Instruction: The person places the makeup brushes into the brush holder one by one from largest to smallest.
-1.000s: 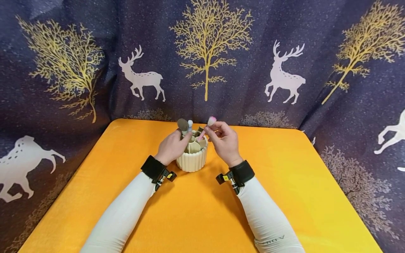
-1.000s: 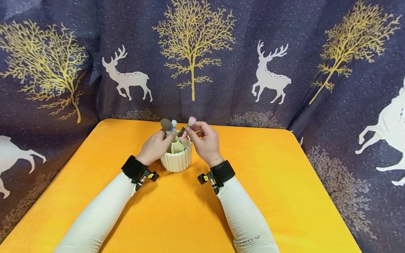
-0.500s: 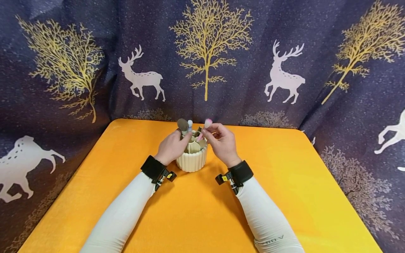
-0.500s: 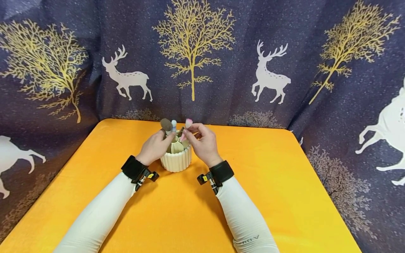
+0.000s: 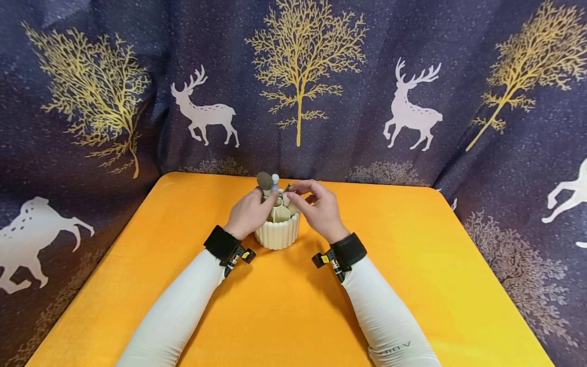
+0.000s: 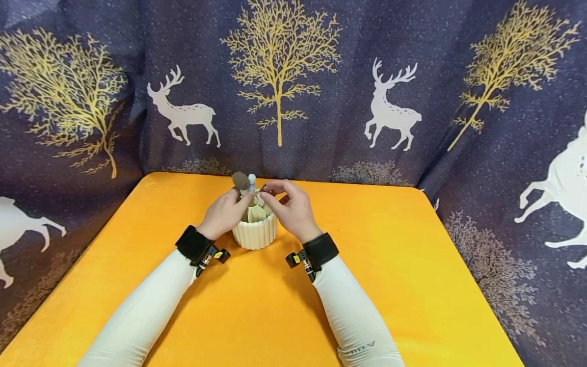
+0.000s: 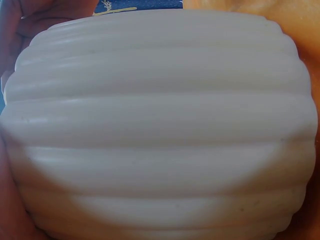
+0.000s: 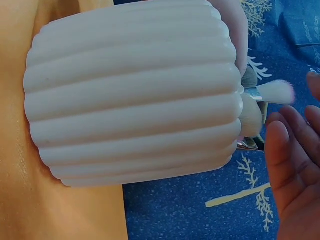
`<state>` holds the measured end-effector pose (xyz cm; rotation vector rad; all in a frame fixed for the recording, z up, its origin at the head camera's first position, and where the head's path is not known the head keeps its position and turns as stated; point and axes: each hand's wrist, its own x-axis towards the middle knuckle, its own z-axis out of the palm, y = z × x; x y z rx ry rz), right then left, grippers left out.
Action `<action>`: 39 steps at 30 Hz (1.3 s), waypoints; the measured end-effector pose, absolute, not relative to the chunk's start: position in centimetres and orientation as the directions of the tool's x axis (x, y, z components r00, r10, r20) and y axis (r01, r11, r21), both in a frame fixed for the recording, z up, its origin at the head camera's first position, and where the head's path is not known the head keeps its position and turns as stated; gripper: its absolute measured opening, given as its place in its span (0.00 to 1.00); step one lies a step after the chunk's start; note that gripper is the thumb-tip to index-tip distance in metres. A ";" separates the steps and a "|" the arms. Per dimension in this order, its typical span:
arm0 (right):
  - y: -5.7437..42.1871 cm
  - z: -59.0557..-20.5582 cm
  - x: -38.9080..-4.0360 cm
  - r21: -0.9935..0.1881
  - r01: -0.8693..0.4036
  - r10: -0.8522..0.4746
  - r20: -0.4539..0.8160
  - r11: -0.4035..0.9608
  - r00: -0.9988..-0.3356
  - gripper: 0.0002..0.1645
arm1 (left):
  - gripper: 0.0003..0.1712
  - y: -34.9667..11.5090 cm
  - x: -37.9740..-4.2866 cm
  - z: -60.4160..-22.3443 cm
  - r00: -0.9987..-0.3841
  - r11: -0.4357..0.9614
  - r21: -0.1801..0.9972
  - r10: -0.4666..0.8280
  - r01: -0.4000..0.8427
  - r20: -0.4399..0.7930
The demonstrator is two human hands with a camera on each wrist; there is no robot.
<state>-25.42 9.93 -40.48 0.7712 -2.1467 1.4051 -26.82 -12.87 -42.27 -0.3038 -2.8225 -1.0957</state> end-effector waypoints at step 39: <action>10.0 -41.1 -25.9 -0.527 -0.751 -0.337 0.678 0.397 -0.653 0.05 | 0.39 -12.7 -26.7 -42.2 -0.976 0.724 0.655 0.149 0.217 0.158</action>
